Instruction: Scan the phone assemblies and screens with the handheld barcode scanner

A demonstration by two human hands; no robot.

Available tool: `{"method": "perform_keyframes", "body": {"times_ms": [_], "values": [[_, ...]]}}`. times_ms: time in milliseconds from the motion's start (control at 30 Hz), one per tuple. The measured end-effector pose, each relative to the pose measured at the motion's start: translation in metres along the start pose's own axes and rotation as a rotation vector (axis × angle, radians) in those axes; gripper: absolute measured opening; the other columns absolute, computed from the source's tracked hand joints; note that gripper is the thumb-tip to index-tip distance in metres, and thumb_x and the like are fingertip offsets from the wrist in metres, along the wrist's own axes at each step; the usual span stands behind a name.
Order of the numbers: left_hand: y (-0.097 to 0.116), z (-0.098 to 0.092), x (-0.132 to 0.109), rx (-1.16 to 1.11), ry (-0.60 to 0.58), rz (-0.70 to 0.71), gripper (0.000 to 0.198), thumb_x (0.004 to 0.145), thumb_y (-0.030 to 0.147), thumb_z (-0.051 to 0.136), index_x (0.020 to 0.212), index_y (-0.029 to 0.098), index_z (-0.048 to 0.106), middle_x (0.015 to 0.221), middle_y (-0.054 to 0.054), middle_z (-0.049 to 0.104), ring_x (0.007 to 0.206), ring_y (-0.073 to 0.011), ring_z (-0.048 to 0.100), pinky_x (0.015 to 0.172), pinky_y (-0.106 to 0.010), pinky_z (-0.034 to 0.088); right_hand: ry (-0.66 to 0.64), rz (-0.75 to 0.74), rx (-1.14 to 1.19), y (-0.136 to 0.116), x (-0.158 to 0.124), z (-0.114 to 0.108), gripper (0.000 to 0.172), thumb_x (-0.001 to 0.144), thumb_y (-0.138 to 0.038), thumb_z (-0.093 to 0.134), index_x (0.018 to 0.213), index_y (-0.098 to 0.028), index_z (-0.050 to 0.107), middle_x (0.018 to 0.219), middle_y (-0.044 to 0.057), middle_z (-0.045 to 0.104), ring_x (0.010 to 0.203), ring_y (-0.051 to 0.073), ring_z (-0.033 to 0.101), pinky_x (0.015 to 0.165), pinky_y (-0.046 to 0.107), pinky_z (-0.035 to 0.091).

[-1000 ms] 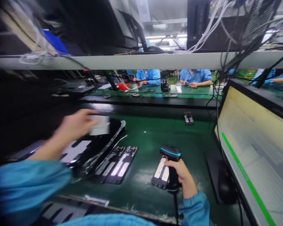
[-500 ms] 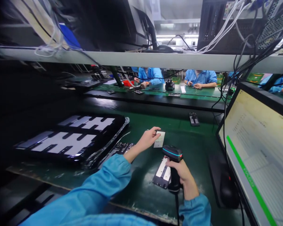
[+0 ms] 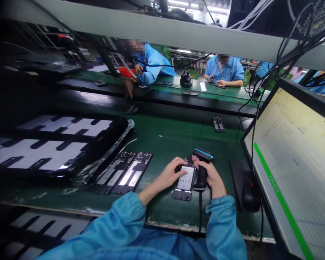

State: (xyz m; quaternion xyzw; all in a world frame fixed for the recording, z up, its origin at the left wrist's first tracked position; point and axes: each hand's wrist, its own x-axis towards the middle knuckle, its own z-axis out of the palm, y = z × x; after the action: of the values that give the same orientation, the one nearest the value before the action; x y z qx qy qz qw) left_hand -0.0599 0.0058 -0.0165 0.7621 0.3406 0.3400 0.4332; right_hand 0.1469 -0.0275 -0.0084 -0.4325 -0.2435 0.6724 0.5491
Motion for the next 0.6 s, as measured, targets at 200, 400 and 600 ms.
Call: {"method": "perform_keyframes", "body": {"times_ms": [200, 400, 600], "values": [[-0.002, 0.001, -0.014, -0.013, 0.002, -0.033, 0.04, 0.075, 0.023, 0.073, 0.114, 0.023, 0.065, 0.136, -0.012, 0.051, 0.141, -0.0338, 0.032, 0.119, -0.051, 0.022, -0.003, 0.001, 0.012, -0.003, -0.001, 0.004, 0.041, 0.064, -0.026, 0.082, 0.102, -0.014, 0.075, 0.12, 0.013, 0.075, 0.119, 0.027, 0.064, 0.109, 0.036, 0.047], [0.003, 0.041, -0.059, -0.404, 0.26, -0.299, 0.073, 0.064, 0.02, 0.078, 0.133, 0.029, 0.053, 0.152, -0.013, 0.039, 0.151, -0.0386, 0.012, 0.123, -0.054, 0.0, 0.223, -0.042, -0.003, 0.011, -0.064, 0.002, 0.042, 0.061, -0.031, 0.086, 0.101, -0.026, 0.076, 0.112, 0.001, 0.079, 0.126, 0.03, 0.06, 0.115, 0.05, 0.038], [-0.043, 0.045, 0.016, -0.271, 0.193, -0.377, 0.074, 0.054, 0.038, 0.082, 0.121, 0.031, 0.051, 0.12, -0.009, 0.064, 0.119, -0.0423, 0.057, 0.105, -0.057, 0.041, 0.291, -0.084, -0.06, 0.049, -0.06, 0.007, 0.056, 0.033, -0.046, 0.089, 0.086, -0.053, 0.074, 0.097, -0.02, 0.079, 0.118, 0.029, 0.066, 0.101, 0.049, 0.05]]}}
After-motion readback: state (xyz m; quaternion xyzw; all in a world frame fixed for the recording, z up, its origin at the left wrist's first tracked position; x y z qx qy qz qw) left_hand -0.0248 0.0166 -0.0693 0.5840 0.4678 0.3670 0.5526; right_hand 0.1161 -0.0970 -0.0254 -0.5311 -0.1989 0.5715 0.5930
